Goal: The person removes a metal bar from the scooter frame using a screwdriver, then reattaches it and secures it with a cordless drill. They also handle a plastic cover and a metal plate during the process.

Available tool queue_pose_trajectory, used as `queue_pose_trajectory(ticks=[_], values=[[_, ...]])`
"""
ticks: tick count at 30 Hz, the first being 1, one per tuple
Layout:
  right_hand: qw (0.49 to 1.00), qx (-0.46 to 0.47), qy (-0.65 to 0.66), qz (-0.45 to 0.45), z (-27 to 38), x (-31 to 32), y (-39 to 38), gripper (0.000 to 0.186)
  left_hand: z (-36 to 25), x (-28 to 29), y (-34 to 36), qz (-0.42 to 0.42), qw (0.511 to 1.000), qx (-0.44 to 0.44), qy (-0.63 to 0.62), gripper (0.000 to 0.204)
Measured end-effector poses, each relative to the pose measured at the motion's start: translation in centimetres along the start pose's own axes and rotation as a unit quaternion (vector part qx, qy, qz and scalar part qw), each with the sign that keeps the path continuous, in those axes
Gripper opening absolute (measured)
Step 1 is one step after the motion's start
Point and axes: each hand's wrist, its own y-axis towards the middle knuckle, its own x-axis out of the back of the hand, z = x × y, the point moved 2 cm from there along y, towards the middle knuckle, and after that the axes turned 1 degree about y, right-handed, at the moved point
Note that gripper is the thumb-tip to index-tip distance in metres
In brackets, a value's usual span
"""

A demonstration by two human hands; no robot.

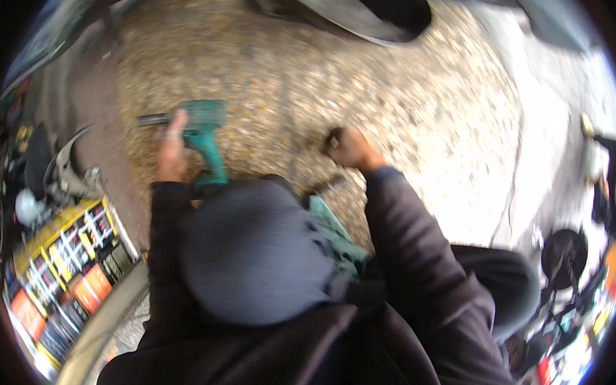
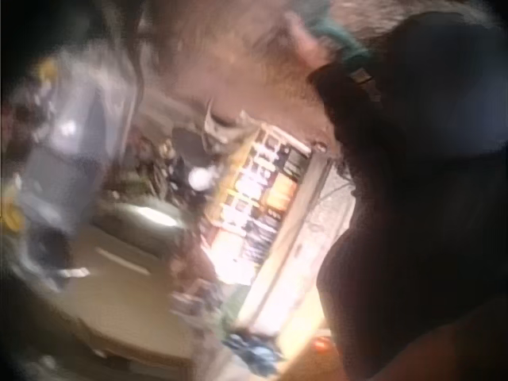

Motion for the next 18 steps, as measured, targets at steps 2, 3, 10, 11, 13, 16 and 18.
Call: queue_pose_trajectory(ticks=[2, 3, 10, 11, 13, 16, 18], values=[[0.997, -0.062, -0.018, 0.052, 0.3, -2.0, -0.1, 0.023, 1.2, 1.0, 0.4, 0.003, 1.000, -0.012, -0.008, 0.053], [0.992, -0.020, -0.078, 0.095, 0.8, -2.8, -0.2, 0.025, 1.7, 1.3, 0.5, 0.008, 1.000, -0.017, -0.012, 0.054], [0.978, -0.080, -0.088, 0.170, 1.3, -2.6, -2.0, 0.029, 4.0, 0.3, -1.9, -0.145, 0.956, 0.004, 0.254, 0.046], [0.976, -0.059, -0.100, 0.187, 1.4, -1.9, -2.2, 0.028, 4.4, 0.2, -3.8, -0.140, 0.977, -0.074, 0.143, 0.044], [0.968, -0.020, -0.162, 0.189, 1.7, 0.3, -1.8, 0.028, 5.0, -0.1, -7.8, -0.145, 0.978, -0.150, 0.017, 0.037], [0.945, 0.021, -0.239, 0.223, 2.5, 4.5, -1.5, 0.030, 7.6, 2.0, -16.0, -0.177, 0.971, -0.115, 0.108, 0.037], [0.921, 0.066, -0.303, 0.235, 3.5, 6.6, -0.9, 0.030, 10.4, 3.2, -21.5, -0.213, 0.960, -0.055, 0.173, 0.032]])
